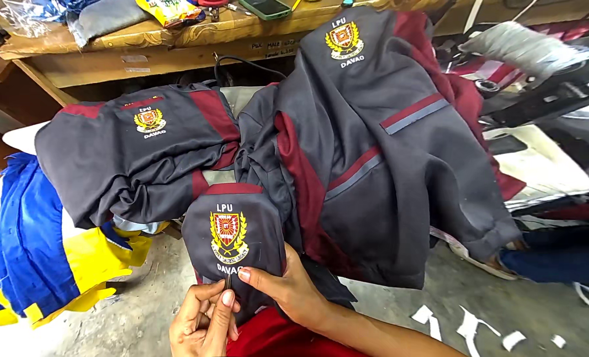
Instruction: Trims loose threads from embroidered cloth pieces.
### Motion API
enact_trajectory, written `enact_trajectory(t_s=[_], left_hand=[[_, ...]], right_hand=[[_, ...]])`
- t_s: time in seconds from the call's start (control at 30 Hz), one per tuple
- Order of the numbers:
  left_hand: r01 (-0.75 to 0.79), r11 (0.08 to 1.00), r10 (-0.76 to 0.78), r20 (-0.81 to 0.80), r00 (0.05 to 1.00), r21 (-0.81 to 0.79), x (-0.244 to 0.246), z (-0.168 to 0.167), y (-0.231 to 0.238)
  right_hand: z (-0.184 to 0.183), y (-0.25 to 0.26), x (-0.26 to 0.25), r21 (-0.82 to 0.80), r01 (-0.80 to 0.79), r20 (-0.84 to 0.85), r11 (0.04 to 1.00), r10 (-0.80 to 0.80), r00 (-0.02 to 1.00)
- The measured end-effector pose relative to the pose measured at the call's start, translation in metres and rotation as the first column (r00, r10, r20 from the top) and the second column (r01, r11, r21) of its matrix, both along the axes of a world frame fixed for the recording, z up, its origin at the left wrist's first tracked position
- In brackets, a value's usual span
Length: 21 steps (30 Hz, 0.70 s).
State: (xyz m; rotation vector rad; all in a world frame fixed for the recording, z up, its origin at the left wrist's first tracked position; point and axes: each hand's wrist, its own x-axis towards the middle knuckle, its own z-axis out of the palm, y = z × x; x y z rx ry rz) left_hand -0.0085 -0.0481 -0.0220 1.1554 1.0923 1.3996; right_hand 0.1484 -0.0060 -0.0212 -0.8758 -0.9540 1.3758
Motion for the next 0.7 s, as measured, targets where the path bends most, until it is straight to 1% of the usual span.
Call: enact_trajectory(t_s=[0.2, 0.23, 0.3, 0.37, 0.4, 0.53, 0.7], left_hand=[[-0.01, 1.0, 0.009, -0.022, 1.0, -0.006, -0.001, 0.002, 0.0], [-0.015, 1.0, 0.015, -0.065, 0.998, 0.002, -0.002, 0.003, -0.001], [-0.05, 0.997, 0.062, -0.23, 0.971, 0.058, -0.003, 0.005, -0.003], [-0.087, 0.984, 0.142, -0.393, 0.909, 0.155, -0.003, 0.003, -0.005], [-0.09, 0.976, 0.171, -0.44, 0.882, 0.2, -0.003, 0.0, -0.004], [-0.087, 0.945, 0.252, -0.535, 0.807, 0.315, -0.002, -0.007, -0.003], [-0.084, 0.923, 0.297, -0.557, 0.776, 0.376, -0.001, -0.011, -0.002]], right_hand=[[0.0, 0.0, 0.001, -0.01, 0.004, 0.011, 1.0, -0.004, 1.0], [0.0, 0.0, 0.001, -0.013, 0.003, 0.01, 1.0, -0.003, 1.0], [0.002, 0.0, 0.002, -0.022, 0.001, 0.004, 1.0, -0.001, 1.0], [0.003, 0.0, 0.003, -0.029, -0.006, 0.004, 1.0, 0.006, 1.0], [0.004, 0.0, 0.002, -0.03, -0.012, 0.001, 0.999, 0.012, 1.0], [0.006, 0.0, 0.002, -0.039, -0.02, -0.006, 0.999, 0.02, 1.0], [0.005, -0.001, 0.001, -0.02, -0.005, -0.002, 1.0, 0.005, 1.0]])
